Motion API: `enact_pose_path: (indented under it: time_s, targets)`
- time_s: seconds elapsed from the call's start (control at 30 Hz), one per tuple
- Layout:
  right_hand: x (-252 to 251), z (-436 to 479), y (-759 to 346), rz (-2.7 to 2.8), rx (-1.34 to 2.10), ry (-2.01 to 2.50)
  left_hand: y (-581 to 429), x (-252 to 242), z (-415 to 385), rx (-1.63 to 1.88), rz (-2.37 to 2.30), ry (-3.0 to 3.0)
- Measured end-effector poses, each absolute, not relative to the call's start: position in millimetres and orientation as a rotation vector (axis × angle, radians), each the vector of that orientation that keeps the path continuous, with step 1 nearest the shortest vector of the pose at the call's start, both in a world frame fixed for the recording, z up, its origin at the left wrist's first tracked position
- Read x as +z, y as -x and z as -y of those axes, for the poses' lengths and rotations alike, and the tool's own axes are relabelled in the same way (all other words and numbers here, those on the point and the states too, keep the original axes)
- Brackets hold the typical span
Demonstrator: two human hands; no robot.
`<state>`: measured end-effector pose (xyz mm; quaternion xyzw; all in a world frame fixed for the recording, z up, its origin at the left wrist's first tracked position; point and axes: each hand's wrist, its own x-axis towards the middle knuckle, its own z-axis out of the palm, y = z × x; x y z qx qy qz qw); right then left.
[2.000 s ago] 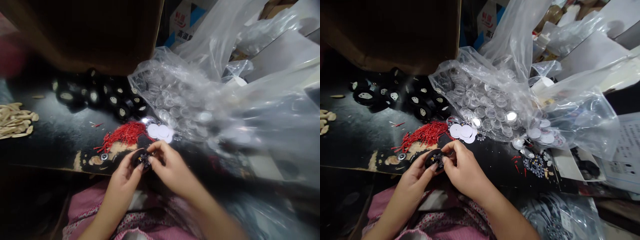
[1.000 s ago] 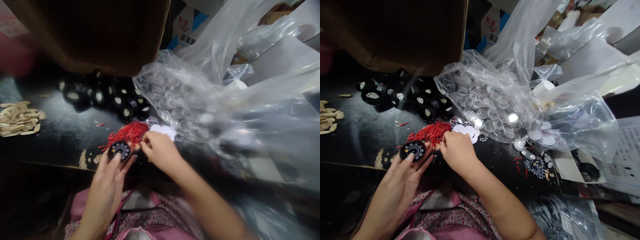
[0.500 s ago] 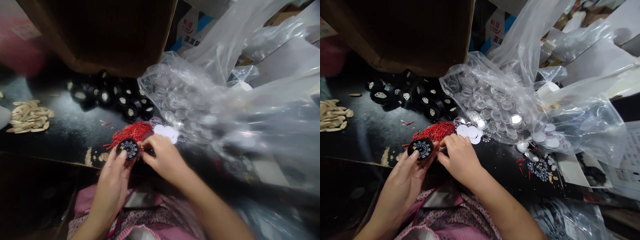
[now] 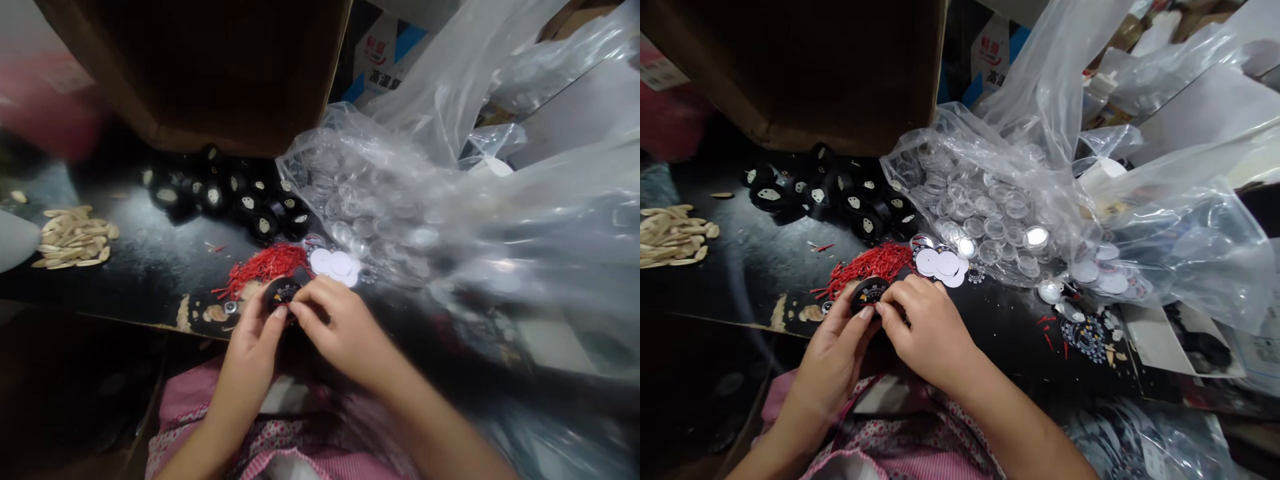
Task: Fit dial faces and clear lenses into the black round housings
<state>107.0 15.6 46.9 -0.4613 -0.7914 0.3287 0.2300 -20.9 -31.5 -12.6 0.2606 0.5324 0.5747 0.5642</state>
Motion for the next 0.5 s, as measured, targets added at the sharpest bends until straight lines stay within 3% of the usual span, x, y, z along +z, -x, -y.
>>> enact_pose_path:
  time_s: [0.5]
  targets:
    - [42, -2, -109, 2.052, 0.966, 1.268, 22, 7, 38, 1.308, -1.526, -0.928]
